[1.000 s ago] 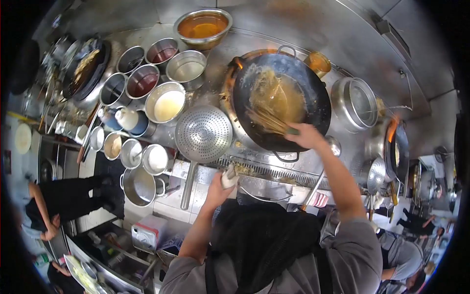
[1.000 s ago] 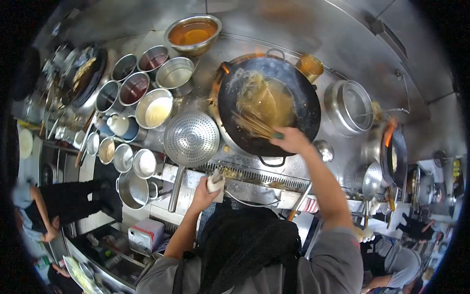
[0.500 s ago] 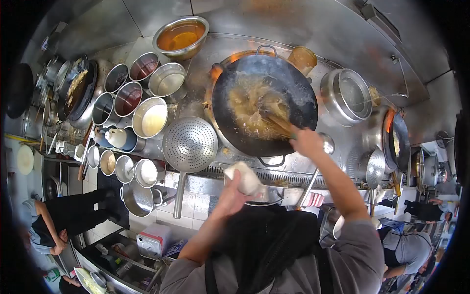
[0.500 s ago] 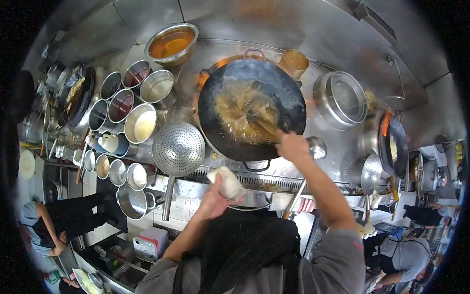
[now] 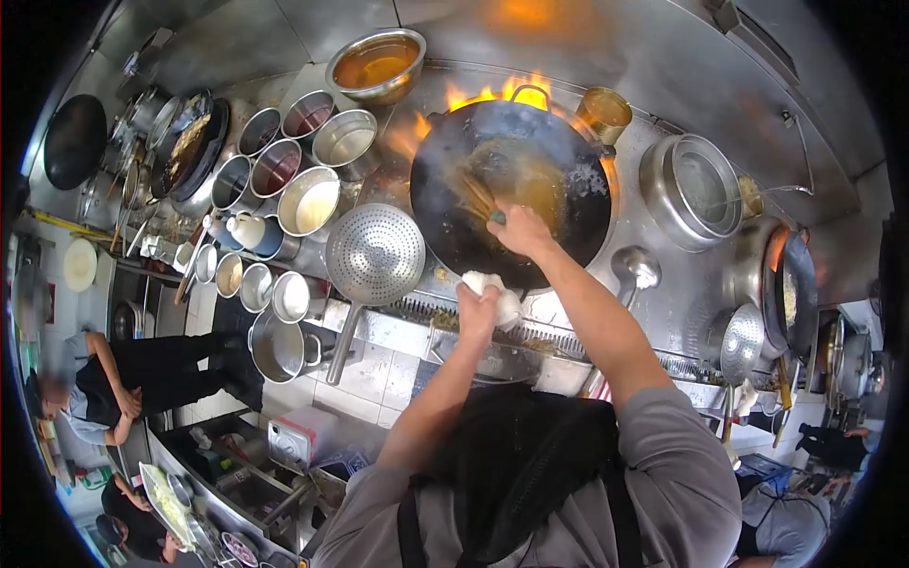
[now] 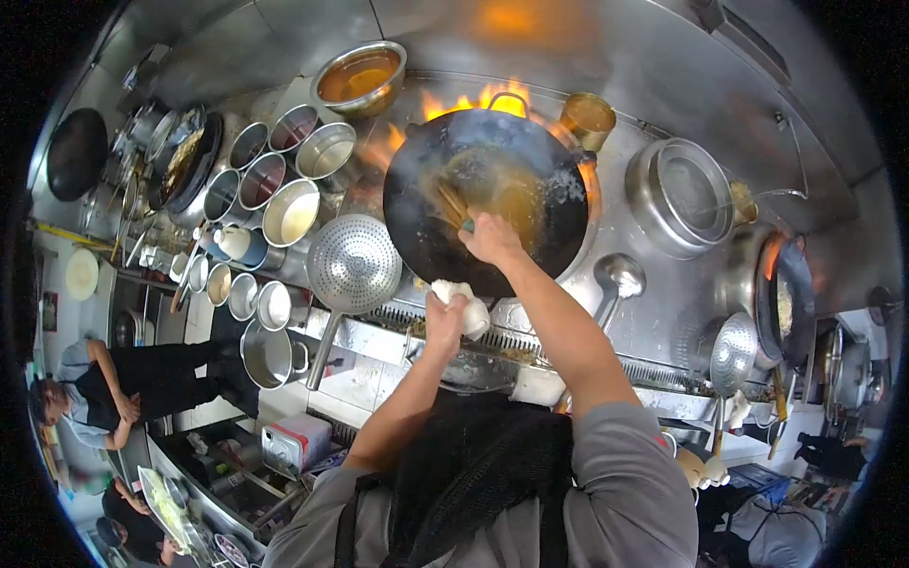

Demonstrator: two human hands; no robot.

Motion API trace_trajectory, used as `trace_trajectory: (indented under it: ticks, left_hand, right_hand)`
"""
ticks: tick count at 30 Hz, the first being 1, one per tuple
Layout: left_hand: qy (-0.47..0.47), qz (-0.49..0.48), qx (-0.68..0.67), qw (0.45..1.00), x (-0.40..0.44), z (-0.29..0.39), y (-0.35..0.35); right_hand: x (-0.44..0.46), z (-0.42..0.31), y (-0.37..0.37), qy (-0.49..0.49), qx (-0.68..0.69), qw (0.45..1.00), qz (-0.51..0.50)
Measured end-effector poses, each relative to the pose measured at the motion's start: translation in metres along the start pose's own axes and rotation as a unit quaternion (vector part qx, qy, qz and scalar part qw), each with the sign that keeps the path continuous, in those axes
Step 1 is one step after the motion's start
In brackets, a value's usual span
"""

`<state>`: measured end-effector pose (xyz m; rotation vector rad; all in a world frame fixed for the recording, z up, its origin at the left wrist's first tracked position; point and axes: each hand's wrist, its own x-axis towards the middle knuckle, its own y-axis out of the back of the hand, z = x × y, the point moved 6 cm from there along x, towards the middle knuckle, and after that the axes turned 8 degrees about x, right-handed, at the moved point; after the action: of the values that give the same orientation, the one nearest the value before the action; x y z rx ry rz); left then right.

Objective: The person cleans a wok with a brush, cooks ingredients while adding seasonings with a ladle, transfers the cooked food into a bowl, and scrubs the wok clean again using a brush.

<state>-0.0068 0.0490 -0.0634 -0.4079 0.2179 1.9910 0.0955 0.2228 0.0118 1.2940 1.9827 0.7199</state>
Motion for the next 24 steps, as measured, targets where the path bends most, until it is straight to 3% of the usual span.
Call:
trace_trajectory:
  ticks: [4,6,8,12,13,15,18,20,22,24]
  left_hand:
    - [0.006,-0.044,-0.053,0.998,0.004,0.007,0.009]
    - [0.024,-0.072,-0.126,0.989,-0.007,0.022,0.011]
    - [0.037,-0.097,-0.212,0.972,-0.018,0.036,0.012]
    - [0.032,-0.105,-0.163,0.980,-0.011,0.024,0.012]
    - [0.027,-0.115,-0.138,0.983,-0.012,0.028,0.012]
    - [0.021,-0.088,-0.111,0.990,-0.012,0.025,0.015]
    - [0.020,-0.068,-0.069,0.995,-0.011,0.022,0.018]
    - [0.019,-0.071,-0.063,0.995,-0.012,0.026,0.020]
    - [0.017,-0.077,-0.075,0.994,-0.010,0.025,0.021]
    - [0.021,-0.086,-0.084,0.992,-0.010,0.025,0.021]
  right_hand:
    - [-0.068,0.009,0.038,0.097,-0.024,0.986,-0.134]
    - [-0.091,0.026,0.082,0.121,-0.119,0.963,-0.210]
    - [-0.096,0.044,0.129,0.116,-0.204,0.933,-0.271]
    - [-0.065,0.022,0.133,0.041,-0.124,0.914,-0.385]
    - [-0.059,-0.012,0.105,-0.004,-0.072,0.915,-0.398]
    - [-0.033,-0.030,0.048,0.001,0.015,0.961,-0.275]
    - [-0.025,-0.033,0.008,0.074,0.053,0.984,-0.151]
    - [-0.058,-0.017,0.031,0.069,0.031,0.978,-0.196]
    - [-0.087,0.025,0.077,0.103,-0.077,0.957,-0.262]
    - [-0.106,0.029,0.140,0.030,-0.186,0.921,-0.340]
